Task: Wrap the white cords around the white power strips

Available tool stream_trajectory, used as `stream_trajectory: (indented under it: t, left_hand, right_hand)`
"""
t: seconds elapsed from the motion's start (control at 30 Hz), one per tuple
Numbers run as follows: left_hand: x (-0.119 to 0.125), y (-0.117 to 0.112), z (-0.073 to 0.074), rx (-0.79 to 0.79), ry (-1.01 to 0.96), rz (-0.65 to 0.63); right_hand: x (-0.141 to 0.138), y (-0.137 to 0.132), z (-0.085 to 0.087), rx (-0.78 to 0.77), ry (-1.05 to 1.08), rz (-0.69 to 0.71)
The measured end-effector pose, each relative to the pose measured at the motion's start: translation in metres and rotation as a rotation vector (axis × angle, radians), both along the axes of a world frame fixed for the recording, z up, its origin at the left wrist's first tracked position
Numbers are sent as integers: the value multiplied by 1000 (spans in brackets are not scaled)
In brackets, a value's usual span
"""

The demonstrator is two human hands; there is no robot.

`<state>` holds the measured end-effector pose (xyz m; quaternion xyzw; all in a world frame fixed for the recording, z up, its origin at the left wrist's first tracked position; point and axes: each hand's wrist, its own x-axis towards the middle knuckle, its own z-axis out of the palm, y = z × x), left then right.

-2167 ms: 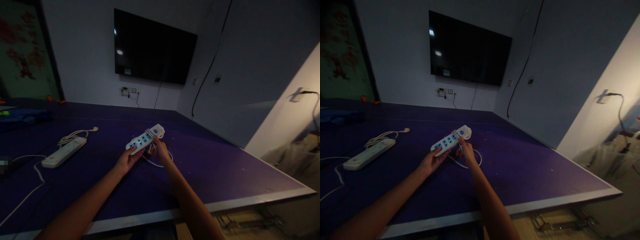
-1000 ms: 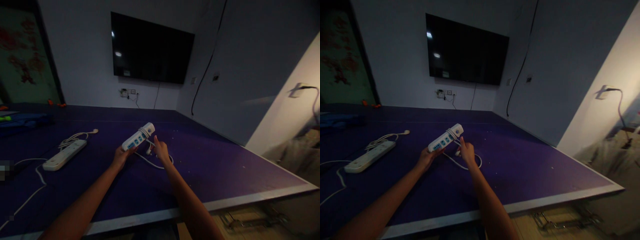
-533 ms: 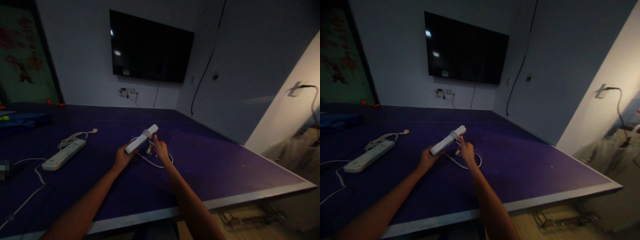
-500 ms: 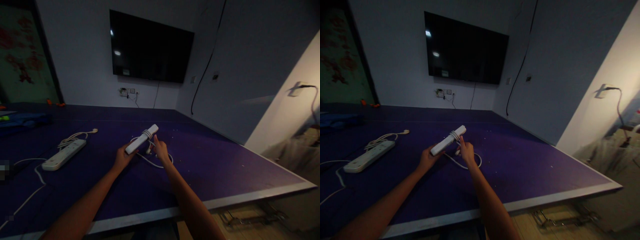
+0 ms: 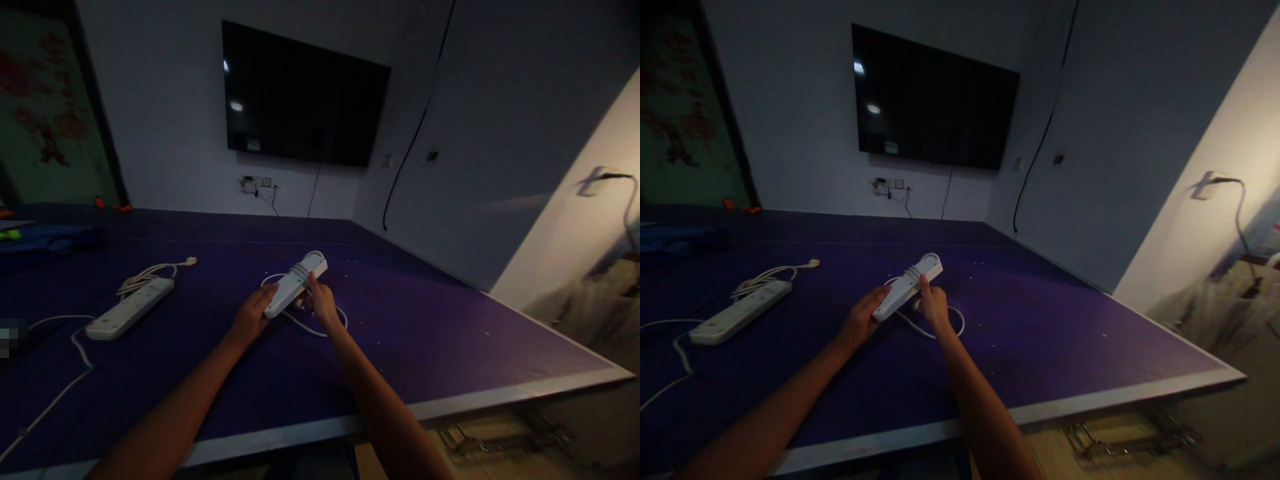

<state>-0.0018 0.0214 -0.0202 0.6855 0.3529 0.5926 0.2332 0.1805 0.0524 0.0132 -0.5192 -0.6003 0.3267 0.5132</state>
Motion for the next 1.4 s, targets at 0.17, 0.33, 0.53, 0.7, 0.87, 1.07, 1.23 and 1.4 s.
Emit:
stream_trajectory:
  t: [0.17,0.33,0.53,0.7,0.87,1.07,1.23,1.4]
  left_hand:
    - [1,0,2,-21,8,-28]
    - [2,-5,8,-163,-185,-77]
    - [8,-9,14,-192,-192,-89]
    - [22,-8,14,-254,-411,-46]
    - [24,-1,8,-825,-796,-280]
    - [20,-4,9,-956,-837,-483]
    - [23,-4,13,-879,-844,-407]
    - [23,-6,20,-851,-958,-362]
  right_hand:
    - [-2,-3,3,-81,70,26]
    - [-4,-5,6,-148,122,17]
    - [-2,-1,3,-104,69,13]
    - [0,3,3,-67,138,-29]
    - [-1,2,4,-30,150,-25]
    - [-4,2,0,28,110,43]
    - [-3,4,-1,-2,83,127]
    - [4,11,-6,-122,109,304]
